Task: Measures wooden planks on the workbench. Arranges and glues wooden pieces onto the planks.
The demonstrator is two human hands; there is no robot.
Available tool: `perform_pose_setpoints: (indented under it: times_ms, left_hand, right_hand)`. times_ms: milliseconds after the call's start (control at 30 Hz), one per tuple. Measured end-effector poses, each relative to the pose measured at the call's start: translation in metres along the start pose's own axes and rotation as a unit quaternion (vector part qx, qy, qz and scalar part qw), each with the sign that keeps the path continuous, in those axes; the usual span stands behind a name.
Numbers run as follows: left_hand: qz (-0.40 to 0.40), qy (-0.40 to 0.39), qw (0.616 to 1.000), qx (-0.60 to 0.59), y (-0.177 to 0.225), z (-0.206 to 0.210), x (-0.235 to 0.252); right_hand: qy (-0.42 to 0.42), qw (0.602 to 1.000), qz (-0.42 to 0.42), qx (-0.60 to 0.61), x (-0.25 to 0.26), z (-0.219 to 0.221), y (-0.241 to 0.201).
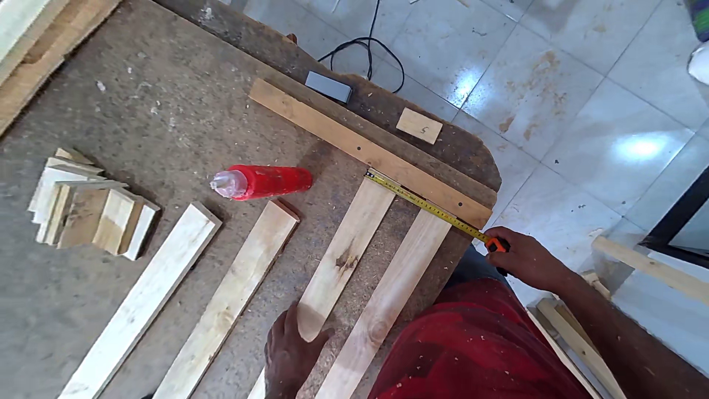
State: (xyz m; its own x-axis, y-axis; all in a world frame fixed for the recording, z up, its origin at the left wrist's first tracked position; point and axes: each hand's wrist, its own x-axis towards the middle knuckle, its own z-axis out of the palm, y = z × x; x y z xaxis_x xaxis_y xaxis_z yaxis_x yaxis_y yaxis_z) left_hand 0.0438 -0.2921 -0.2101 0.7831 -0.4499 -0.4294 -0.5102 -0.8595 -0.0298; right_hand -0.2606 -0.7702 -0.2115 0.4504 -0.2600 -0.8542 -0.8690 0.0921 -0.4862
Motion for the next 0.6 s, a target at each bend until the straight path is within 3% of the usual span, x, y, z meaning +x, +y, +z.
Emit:
perform_pose_setpoints:
  times_ms: [367,600]
  left_hand:
    - [0.020,0.057,0.998,-0.023,-0.021,0.013,0.001]
    - [0.033,0.050,0.998,-0.021,-0.025,0.016,0.002]
  right_hand:
    - [-0.001,1.000,0.002,0.015,-0.001,0.004,0.003]
    - [0.007,1.000,0.004,-0.002,-0.002,0.002,0.002]
